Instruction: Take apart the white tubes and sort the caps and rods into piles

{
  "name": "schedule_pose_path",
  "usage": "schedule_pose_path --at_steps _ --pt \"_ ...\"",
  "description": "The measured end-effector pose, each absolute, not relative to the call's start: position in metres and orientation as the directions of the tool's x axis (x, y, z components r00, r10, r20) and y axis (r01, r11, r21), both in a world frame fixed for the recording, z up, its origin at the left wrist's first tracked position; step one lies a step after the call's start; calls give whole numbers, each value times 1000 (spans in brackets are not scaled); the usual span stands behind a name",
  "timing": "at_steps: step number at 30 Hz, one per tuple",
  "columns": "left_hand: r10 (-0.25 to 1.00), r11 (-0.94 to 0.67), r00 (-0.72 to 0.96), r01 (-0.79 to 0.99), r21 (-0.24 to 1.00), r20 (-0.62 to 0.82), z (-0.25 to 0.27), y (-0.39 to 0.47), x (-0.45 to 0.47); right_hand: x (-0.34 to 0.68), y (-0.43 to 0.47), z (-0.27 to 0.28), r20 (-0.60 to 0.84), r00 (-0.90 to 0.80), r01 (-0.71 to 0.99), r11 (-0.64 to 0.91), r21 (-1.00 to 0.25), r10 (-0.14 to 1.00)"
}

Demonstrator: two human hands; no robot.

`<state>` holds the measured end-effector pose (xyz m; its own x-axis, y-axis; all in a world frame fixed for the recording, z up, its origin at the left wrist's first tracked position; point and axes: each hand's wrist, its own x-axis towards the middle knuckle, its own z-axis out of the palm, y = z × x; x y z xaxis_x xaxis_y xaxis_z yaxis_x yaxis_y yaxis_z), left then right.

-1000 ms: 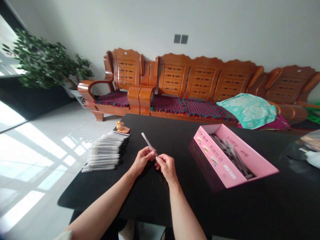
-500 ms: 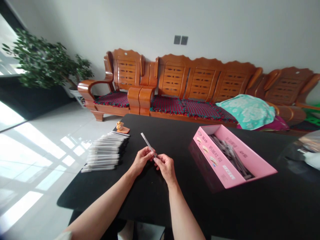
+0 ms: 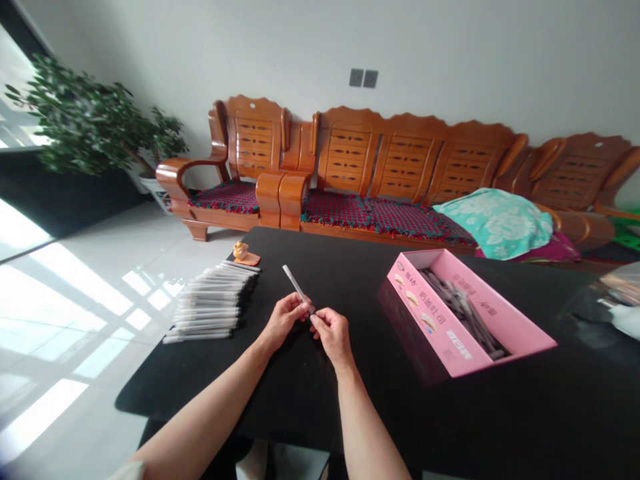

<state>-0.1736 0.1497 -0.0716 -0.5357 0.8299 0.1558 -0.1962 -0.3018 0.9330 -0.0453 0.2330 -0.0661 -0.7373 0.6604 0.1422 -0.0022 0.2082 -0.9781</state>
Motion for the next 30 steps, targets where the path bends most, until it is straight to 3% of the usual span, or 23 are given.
schedule_pose_path --at_steps 30 --pt "831 -282 -538 -186 941 142 -72 149 -175 -45 233 -65 155 -751 48 287 -957 641"
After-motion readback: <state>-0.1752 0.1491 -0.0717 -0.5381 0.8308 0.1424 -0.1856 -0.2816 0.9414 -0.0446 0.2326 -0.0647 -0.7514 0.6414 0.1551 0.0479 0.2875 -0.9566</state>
